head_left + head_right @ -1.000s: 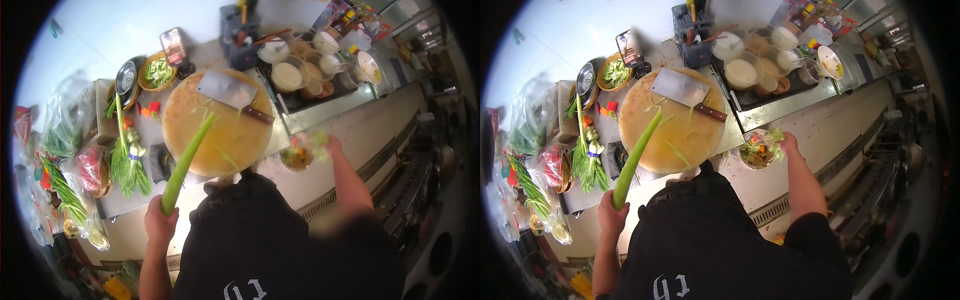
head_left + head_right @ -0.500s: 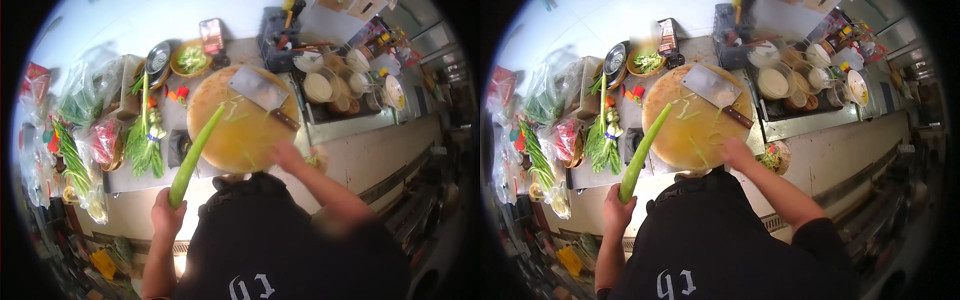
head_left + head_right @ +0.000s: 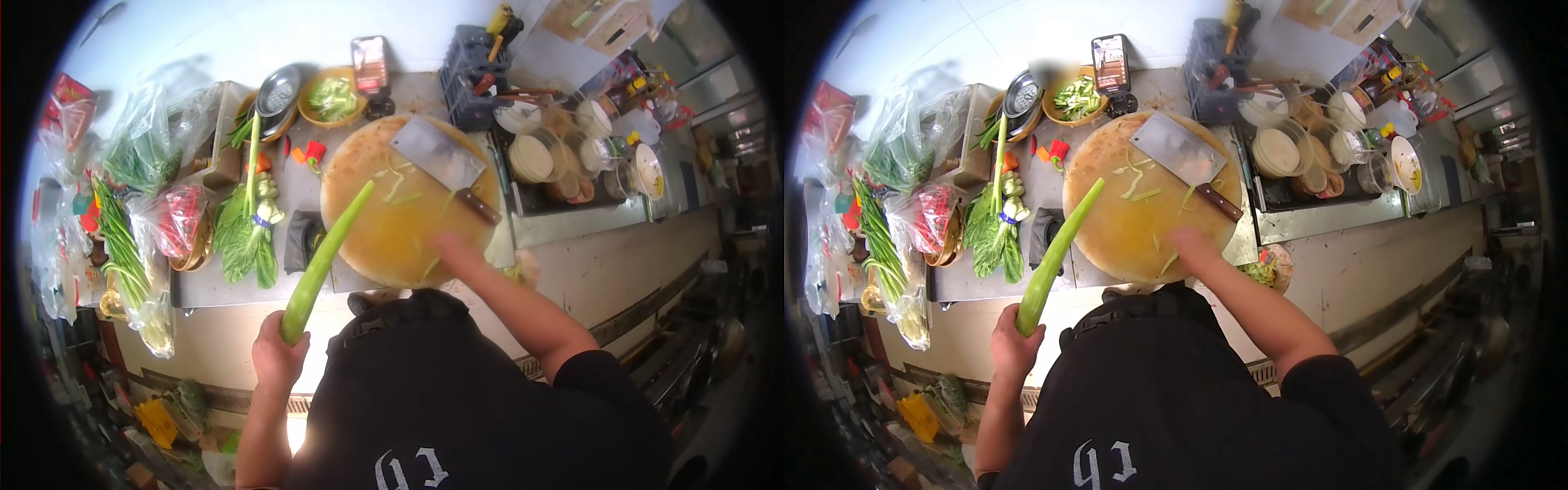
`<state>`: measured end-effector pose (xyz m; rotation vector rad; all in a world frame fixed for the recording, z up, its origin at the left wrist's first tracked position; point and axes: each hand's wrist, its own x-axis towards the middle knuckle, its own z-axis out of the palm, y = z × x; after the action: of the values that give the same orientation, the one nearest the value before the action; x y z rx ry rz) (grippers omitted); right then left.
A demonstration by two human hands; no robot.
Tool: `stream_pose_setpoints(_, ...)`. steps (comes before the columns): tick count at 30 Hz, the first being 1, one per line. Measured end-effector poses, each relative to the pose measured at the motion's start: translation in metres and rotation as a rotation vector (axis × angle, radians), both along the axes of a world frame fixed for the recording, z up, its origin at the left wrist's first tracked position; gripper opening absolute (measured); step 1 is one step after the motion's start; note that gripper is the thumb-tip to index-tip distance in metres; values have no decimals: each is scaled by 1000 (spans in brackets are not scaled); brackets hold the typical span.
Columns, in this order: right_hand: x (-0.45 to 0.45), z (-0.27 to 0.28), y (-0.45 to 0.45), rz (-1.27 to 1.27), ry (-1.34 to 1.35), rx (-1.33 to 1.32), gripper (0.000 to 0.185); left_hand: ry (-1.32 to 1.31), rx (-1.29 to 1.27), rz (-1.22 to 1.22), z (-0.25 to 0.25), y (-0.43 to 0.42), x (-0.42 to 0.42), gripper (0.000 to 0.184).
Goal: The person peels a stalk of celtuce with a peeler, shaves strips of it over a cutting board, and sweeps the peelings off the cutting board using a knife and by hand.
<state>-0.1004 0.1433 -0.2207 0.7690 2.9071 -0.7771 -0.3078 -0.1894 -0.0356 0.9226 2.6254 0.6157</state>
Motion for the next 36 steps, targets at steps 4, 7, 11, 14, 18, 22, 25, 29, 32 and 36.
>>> stream_pose_setpoints(4, 45, 46, 26, -215, -28, -35, 19, 10, 5, -22, -3, 0, -4, 43)
stream_pose_setpoints(7, 105, 56, 59, -198, -355, 140, 16, 13, 2, -22, -9, -1, -6, 44)
stream_pose_setpoints(11, 126, 67, 79, -342, -496, 166, 17, 15, 26, -22, -9, 3, -7, 44)
stream_pose_setpoints(14, 71, 90, 75, -334, -190, 134, 24, 13, 36, -25, -5, 5, -5, 44)
stream_pose_setpoints(18, 20, 38, 87, -242, -130, 207, 50, -11, -1, 4, -2, 5, -4, 46)
stream_pose_setpoints(22, -2, 44, 103, -221, -208, 62, 65, 49, 42, -4, -3, -5, -3, 44)
stream_pose_setpoints(25, -23, 98, 96, -219, -324, 59, 65, 49, 26, 37, -6, -13, 0, 46)
stream_pose_setpoints(29, -36, 147, 87, -18, -224, 161, 47, 25, 26, 65, -11, -18, -1, 46)
stream_pose_setpoints(32, -45, 173, 66, 29, -368, 155, 43, 7, 27, 73, -12, -17, -3, 47)
stream_pose_setpoints(36, 3, 189, 62, 98, -455, 212, 46, 15, 39, 75, -11, -21, -10, 48)
